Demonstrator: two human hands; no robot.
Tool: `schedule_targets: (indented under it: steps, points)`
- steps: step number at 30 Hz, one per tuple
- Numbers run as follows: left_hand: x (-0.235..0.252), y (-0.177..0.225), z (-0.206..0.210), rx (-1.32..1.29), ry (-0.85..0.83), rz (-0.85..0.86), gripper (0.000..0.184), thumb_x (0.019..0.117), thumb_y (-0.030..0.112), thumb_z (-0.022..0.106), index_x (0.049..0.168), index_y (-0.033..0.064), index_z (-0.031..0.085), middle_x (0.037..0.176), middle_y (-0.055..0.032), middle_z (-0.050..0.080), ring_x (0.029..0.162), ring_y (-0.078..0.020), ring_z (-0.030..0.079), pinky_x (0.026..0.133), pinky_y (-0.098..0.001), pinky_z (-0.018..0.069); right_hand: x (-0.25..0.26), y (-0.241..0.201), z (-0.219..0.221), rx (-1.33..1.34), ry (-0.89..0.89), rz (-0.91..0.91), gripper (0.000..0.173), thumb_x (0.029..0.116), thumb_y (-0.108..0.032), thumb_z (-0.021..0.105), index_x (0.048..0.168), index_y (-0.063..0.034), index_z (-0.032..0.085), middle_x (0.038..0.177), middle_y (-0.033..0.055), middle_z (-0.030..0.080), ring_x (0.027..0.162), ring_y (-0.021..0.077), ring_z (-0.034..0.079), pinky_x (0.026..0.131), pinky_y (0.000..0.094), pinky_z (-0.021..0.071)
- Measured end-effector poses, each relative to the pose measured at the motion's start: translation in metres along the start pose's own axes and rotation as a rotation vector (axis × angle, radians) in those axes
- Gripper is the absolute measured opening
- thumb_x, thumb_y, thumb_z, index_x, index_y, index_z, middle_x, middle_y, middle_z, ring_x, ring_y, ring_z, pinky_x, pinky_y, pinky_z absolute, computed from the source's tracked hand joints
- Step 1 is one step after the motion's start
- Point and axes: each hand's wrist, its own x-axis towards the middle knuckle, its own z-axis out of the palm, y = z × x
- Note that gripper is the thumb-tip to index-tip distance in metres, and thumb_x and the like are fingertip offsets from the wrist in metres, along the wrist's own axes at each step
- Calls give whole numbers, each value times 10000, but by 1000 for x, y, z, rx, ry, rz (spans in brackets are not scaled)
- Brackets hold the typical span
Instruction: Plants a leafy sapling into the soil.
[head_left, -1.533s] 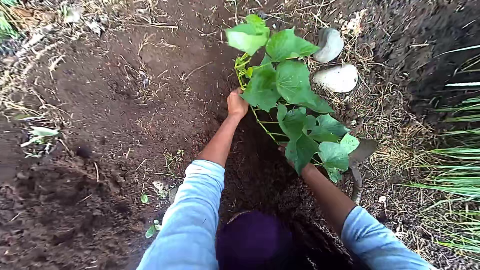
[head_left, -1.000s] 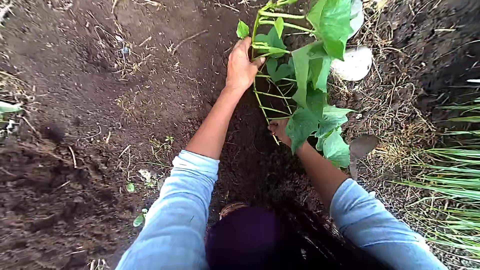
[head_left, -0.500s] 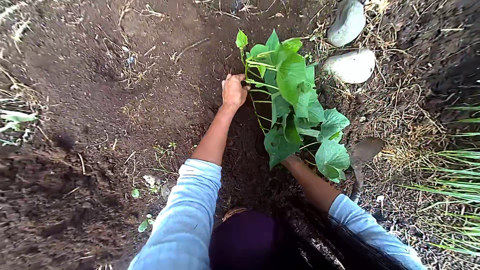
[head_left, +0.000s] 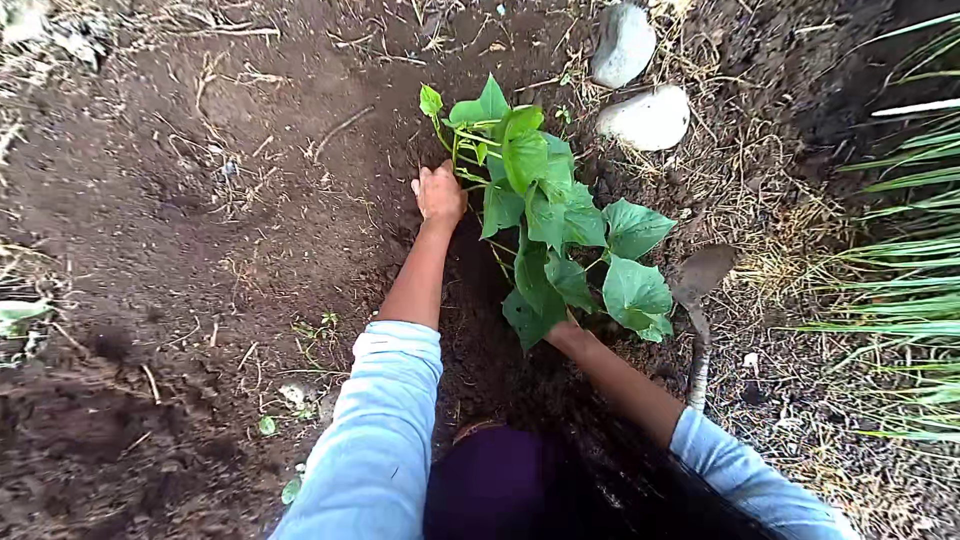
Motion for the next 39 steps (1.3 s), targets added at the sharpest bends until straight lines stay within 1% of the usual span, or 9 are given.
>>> schedule_targets:
  steps: [3, 11, 13, 16, 18, 23, 28, 34, 39]
  points:
    - [5, 9, -3, 52, -24, -59, 401, 947, 181, 657, 1331, 67, 644, 1353, -233, 633, 1348, -402, 533, 1145, -597, 350, -6, 2, 4, 26, 155, -10, 419, 1068, -169, 495, 1431, 33, 551, 1460, 273, 550, 1413, 420, 478, 1179, 564, 354]
    - [14, 11, 4, 110, -38, -101, 452, 963, 268, 641, 1378, 91, 615, 1396, -202, 621, 1386, -382, 511, 1149, -619, 336, -16, 11, 2, 109, 132, 3, 413, 1079, -190, 489, 1419, 36, 547, 1430, 289, 560, 1366, 438, 519, 1122, 597, 410]
    - [11, 10, -3, 104, -54, -90, 488, 979, 244, 626, 1424, 52, 565, 1435, -244, 576, 1407, -415, 480, 1160, -643, 314, -35, 27, 14, 189, 350, -81, 347, 1079, -165, 481, 1321, 38, 626, 1389, 245, 605, 1348, 385, 553, 1132, 543, 427]
    - [11, -4, 6, 61, 11, -27, 425, 996, 236, 597, 1370, 34, 610, 1393, -255, 607, 1378, -436, 504, 1140, -683, 311, -65, 70, 83, 346, 992, -264, 275, 1013, -84, 535, 1159, -27, 761, 1294, 138, 712, 1267, 309, 646, 1103, 466, 499]
    - [10, -8, 10, 33, 49, -4, 429, 1005, 270, 600, 1367, 40, 618, 1391, -242, 616, 1383, -424, 504, 1150, -680, 295, -92, 87, 123, 514, 1174, -72, 263, 966, -62, 555, 1106, 8, 765, 1252, 182, 717, 1204, 340, 666, 1051, 464, 516]
    - [17, -15, 18, -48, 89, -21, 410, 1060, 190, 527, 1441, 42, 561, 1502, -225, 532, 1474, -397, 400, 1199, -678, 195, -124, 106, 155, 1309, 813, 743, 513, 1066, -230, 554, 1501, 24, 458, 1489, 306, 486, 1382, 396, 491, 1136, 518, 392]
    - [0, -9, 10, -97, 81, 11, 420, 1063, 214, 522, 1425, 4, 559, 1480, -264, 532, 1452, -411, 419, 1191, -671, 202, -91, 107, 139, 1599, 622, 869, 778, 1107, -497, 359, 1643, -8, 77, 1656, 309, 215, 1533, 413, 273, 1224, 567, 269]
    - [-4, -6, 5, -70, 80, 13, 440, 1030, 144, 548, 1452, 19, 544, 1478, -255, 543, 1444, -412, 436, 1193, -658, 219, -77, 63, 108, 1679, 371, 912, 778, 1107, -558, 143, 1613, 31, 101, 1633, 330, 225, 1477, 443, 364, 1137, 618, 378]
    - [-6, -5, 5, -58, 64, -4, 453, 1011, 149, 577, 1438, -2, 543, 1462, -287, 537, 1426, -433, 447, 1177, -655, 253, -77, 28, 74, 2143, 412, 1017, 738, 1107, -565, 170, 1614, -34, 98, 1662, 261, 151, 1513, 429, 274, 1087, 690, 393]
